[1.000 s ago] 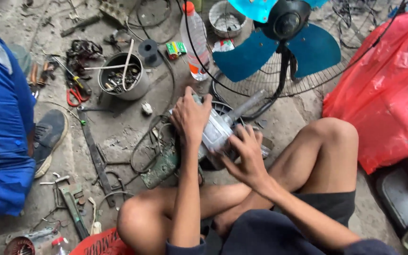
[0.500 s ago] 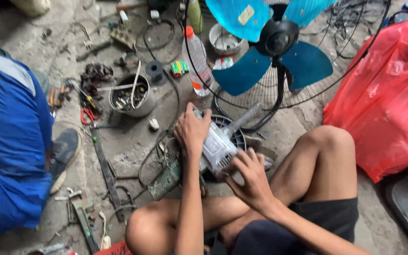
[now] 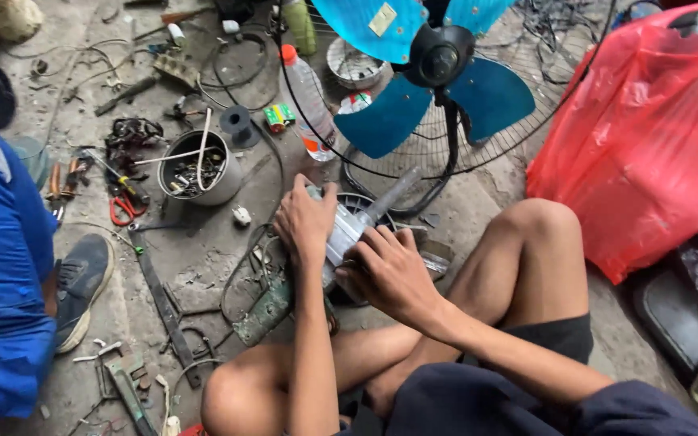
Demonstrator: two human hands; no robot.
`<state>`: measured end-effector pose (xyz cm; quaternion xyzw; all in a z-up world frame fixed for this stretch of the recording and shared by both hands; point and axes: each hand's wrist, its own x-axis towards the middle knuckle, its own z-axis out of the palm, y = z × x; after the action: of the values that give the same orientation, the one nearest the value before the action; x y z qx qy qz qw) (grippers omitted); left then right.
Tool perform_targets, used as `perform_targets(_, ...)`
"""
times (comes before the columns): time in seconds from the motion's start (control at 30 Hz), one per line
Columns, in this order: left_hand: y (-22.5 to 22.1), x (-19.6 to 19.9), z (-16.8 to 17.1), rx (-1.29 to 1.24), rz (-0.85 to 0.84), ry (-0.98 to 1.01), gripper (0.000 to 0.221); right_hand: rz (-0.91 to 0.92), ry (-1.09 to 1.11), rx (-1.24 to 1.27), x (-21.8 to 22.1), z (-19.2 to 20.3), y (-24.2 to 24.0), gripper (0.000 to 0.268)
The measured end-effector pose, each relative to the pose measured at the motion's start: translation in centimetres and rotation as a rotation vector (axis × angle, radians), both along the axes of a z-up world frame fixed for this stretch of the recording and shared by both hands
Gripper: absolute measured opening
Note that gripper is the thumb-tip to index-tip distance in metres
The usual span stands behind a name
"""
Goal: The person is assembling or repairing a power sanding tool by fitting the plastic housing parts together.
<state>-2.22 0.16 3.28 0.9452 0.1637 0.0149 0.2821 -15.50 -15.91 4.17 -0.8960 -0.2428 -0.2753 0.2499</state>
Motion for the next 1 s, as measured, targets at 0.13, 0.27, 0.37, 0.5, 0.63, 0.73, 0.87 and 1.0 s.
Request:
perform_targets(0.13, 0.2, 0.4, 0.2, 0.018, -0.002, -0.015, 0.063, 0.058, 0.004, -0.061, -1.6, 0.7, -0.3, 0.027)
perform_targets(0.27, 0.1, 0.2, 0.2, 0.024, -0.009, -0.007, 0.063, 0.047, 0.014, -0.126, 0.8, -1.3, -0.2, 0.031)
perform_targets(0.37, 0.2, 0.4, 0.8, 0.024, -0.010, -0.005, 0.060, 0.051, -0.028, -0.165, 0.7, -0.6, -0.1, 0.024)
perform_targets(0.5, 0.2, -0.1, 0.6, 0.000, 0.018, -0.002, 0.052, 0.183, 0.018, -0.112, -0.2, -0.5, -0.9, 0.029)
perform_targets(0.63, 0.0, 0.9, -0.4, 0.041, 0.023, -0.022, 0.049, 0.172, -0.046, -0.164, 2.0, 0.0, -0.9, 0.027)
perform_targets(0.73, -0.2, 1.2, -0.1, 0.039, 0.023, -0.027, 0.052, 0.212, -0.056, -0.179, 2.4, -0.4, -1.0, 0.027)
perform_targets(0.87, -0.2, 0.5, 0.3, 0.043, 0.022, -0.017, 0.056, 0.203, -0.012, -0.208, 3.4, 1.3, -0.9, 0.033)
perform_targets(1.0, 0.0, 1.7, -1.3, 0.024, 0.063, -0.009, 0.069, 0.298, -0.001, -0.251, 2.4, 0.5, -1.0, 0.037)
